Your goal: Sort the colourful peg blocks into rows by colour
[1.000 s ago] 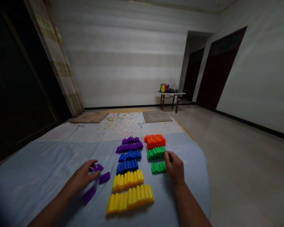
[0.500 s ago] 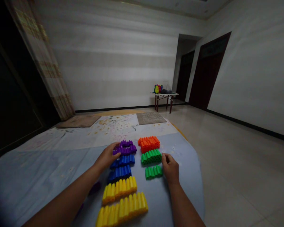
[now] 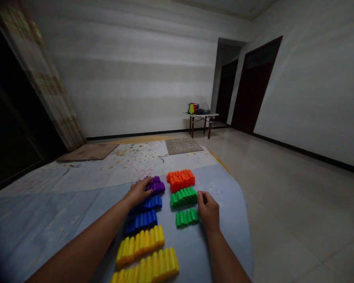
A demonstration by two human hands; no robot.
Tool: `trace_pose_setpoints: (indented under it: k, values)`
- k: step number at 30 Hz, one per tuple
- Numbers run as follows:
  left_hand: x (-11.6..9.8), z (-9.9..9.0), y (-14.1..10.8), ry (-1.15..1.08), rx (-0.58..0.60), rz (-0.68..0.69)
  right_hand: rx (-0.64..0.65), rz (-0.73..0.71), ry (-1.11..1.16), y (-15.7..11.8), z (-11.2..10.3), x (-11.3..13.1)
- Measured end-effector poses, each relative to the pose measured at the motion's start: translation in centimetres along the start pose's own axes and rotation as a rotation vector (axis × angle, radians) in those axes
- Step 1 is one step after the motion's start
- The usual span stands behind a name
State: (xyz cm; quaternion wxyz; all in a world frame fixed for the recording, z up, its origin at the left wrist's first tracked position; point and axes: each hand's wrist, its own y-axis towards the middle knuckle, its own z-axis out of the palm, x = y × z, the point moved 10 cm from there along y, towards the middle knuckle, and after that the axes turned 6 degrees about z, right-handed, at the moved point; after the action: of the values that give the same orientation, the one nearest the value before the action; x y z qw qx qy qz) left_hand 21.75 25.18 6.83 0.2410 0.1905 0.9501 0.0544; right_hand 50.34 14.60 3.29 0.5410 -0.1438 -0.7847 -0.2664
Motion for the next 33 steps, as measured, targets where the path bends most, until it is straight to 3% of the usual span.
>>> trace_pose_setpoints:
  k: [3, 6, 10, 13, 16, 20, 24, 33]
  values:
    - [0.1, -0.8, -0.7, -0.045, -0.037, 0.01, 0.008, 0.007, -0.021, 0.1, 0.1, -0.4]
    - [1.3, -3.1, -2.8, -0.075, -0.113, 0.0, 0.013, 0.023, -0.031, 0.2, 0.1, -0.8]
    - [5.3, -7.1, -8.0, -0.153, -0.235, -0.102, 0.009, 0.043, -0.03, 0.2, -0.1, -0.9]
    - [8.7, -8.3, -12.6, -0.239, -0.247, -0.239, -0.004, 0.055, -0.041, 0.3, -0.4, -1.2]
    - [10.1, -7.7, -16.2, -0.296, -0.195, -0.323, -0.027, 0.064, -0.072, 0.5, -0.6, -1.4]
    - [9.8, -5.7, -18.3, -0.337, -0.129, -0.337, -0.038, 0.053, -0.059, 0.5, -0.6, -1.3]
    - [9.0, -3.9, -18.8, -0.348, -0.065, -0.322, -0.049, 0.029, -0.072, 0.5, -0.8, -1.1]
    - [8.4, -3.2, -18.2, -0.269, 0.005, -0.235, -0.059, 0.018, -0.122, 0.4, -0.9, -1.2]
